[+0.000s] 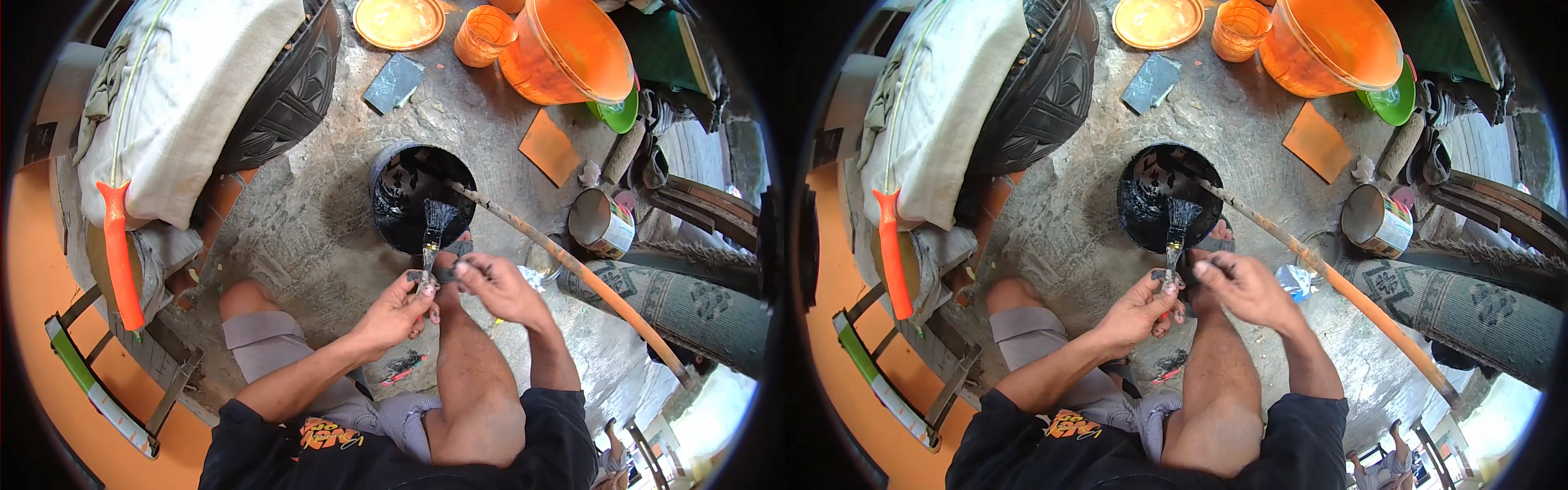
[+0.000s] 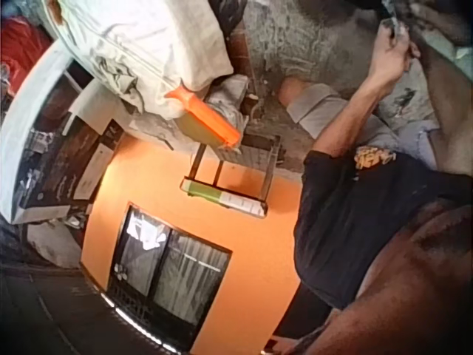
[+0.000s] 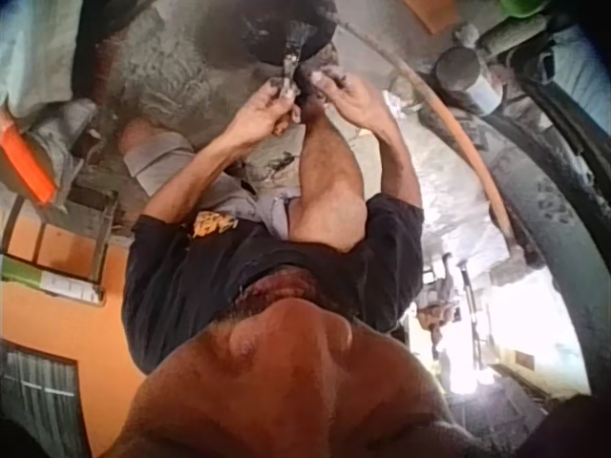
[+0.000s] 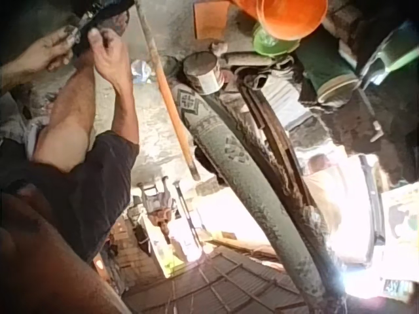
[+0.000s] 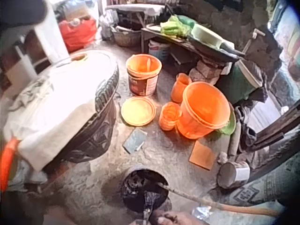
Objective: The person sits on the floor and mixes black paint in a bucket using a wooden stick. They also use a paintbrush to scrape the sides of the bucket and stir the contents.
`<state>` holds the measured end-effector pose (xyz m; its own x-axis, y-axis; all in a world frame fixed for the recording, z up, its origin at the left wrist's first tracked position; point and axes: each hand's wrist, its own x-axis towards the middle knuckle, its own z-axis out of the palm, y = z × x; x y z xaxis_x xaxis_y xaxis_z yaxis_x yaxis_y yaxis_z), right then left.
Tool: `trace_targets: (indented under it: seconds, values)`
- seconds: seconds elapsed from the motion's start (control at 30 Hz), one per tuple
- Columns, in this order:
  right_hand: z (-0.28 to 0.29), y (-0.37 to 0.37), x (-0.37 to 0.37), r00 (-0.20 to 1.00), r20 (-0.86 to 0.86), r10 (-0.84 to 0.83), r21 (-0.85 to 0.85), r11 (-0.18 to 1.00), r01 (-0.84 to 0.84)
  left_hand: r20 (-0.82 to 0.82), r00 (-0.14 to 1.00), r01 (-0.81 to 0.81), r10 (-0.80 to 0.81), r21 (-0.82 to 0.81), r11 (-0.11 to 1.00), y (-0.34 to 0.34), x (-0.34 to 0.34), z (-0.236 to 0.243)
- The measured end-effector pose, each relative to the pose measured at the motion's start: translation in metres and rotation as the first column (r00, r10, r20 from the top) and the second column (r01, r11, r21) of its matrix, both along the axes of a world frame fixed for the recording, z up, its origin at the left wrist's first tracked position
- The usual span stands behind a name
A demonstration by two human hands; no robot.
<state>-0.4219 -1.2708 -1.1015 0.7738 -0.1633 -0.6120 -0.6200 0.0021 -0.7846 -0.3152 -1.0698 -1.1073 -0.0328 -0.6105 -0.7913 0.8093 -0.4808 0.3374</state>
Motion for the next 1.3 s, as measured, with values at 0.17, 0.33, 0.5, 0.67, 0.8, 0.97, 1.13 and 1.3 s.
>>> trace_targets:
  seconds: [0.17, 0.33, 0.5, 0.67, 0.8, 0.97, 1.13, 1.3]
  values:
    - [0.000, 0.024, 0.011, 0.991, -0.113, -0.074, 0.148, 0.985, 0.091, 0.043, 0.998, -0.039, 0.042, -0.065, 0.997, -0.011, -0.021, -0.012]
    - [-0.006, 0.023, 0.003, 0.991, -0.096, -0.091, -0.084, 0.993, 0.083, -0.004, 1.000, 0.025, -0.026, -0.099, 0.995, -0.008, -0.025, -0.018]
    - [0.014, 0.003, 0.002, 0.988, -0.148, 0.032, -0.249, 0.966, -0.069, 0.898, 0.368, 0.081, -0.241, 0.227, 0.971, 0.012, 0.001, -0.055]
    - [0.020, -0.007, 0.001, 0.978, -0.199, 0.061, -0.397, 0.907, -0.137, 0.958, -0.048, 0.082, 0.282, -0.278, 0.957, -0.031, 0.054, -0.124]
    - [0.017, -0.010, -0.007, 0.976, -0.207, 0.065, -0.494, 0.855, -0.161, 0.914, -0.082, 0.203, 0.397, -0.374, 0.905, -0.053, 0.068, -0.146]
    - [0.028, -0.018, 0.002, 0.949, -0.308, 0.063, -0.426, 0.883, -0.197, 0.905, -0.189, 0.246, 0.380, -0.331, 0.911, -0.071, 0.068, -0.160]
    - [0.017, -0.038, -0.007, 0.968, -0.239, 0.069, -0.506, 0.842, -0.185, 0.898, -0.228, 0.228, 0.377, -0.327, 0.917, -0.080, 0.064, -0.160]
    - [0.023, -0.058, 0.017, 0.943, -0.313, 0.116, -0.540, 0.795, -0.277, 0.874, -0.234, 0.165, 0.427, -0.397, 0.903, -0.073, 0.064, -0.154]
